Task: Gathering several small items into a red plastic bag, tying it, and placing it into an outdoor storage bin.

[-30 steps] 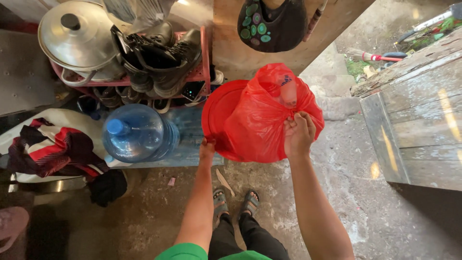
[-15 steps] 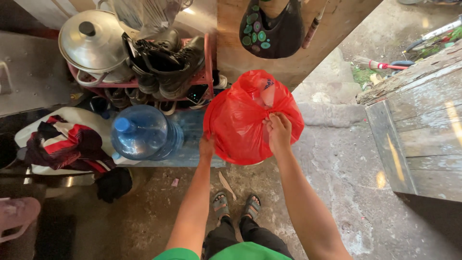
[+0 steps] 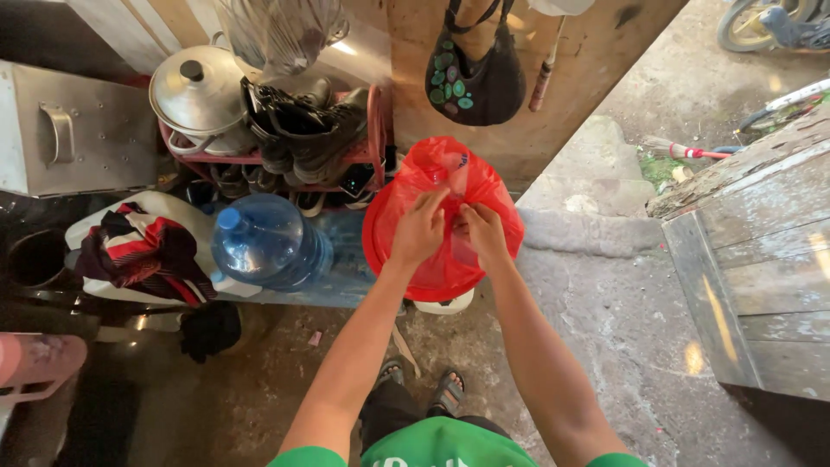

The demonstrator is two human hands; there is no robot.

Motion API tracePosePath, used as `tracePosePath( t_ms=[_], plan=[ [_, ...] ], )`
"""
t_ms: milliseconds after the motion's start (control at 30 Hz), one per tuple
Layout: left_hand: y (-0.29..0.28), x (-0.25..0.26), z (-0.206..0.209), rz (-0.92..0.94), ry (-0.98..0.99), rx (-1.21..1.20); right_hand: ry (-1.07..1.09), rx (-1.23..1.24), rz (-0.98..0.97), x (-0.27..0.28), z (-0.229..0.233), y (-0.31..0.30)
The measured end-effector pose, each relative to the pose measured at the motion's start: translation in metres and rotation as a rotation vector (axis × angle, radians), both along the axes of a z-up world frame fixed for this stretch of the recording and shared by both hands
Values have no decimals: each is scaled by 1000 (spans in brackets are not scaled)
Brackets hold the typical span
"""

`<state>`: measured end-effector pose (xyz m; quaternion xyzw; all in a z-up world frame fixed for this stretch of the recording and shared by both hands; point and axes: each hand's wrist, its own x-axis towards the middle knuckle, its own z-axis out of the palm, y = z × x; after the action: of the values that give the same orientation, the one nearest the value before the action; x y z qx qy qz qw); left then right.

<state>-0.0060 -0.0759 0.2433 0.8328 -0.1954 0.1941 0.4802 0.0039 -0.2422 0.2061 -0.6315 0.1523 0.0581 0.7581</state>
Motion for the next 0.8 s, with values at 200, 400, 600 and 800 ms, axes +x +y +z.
tracePosePath(
  t_ms=[200,400,600,800],
  plan=[
    [-17,-4,-3,40,41,166,-129,-166,154,11,-9,-19],
    [-16,10,-17,14,125,179,-443,-628,115,11,19,-27],
    [-3,28,-13,-138,42,-109,-664,-905,233,-7,56,-11],
    [4,42,-28,-219,241,-110,-523,-1095,170,-16,56,2]
  ],
)
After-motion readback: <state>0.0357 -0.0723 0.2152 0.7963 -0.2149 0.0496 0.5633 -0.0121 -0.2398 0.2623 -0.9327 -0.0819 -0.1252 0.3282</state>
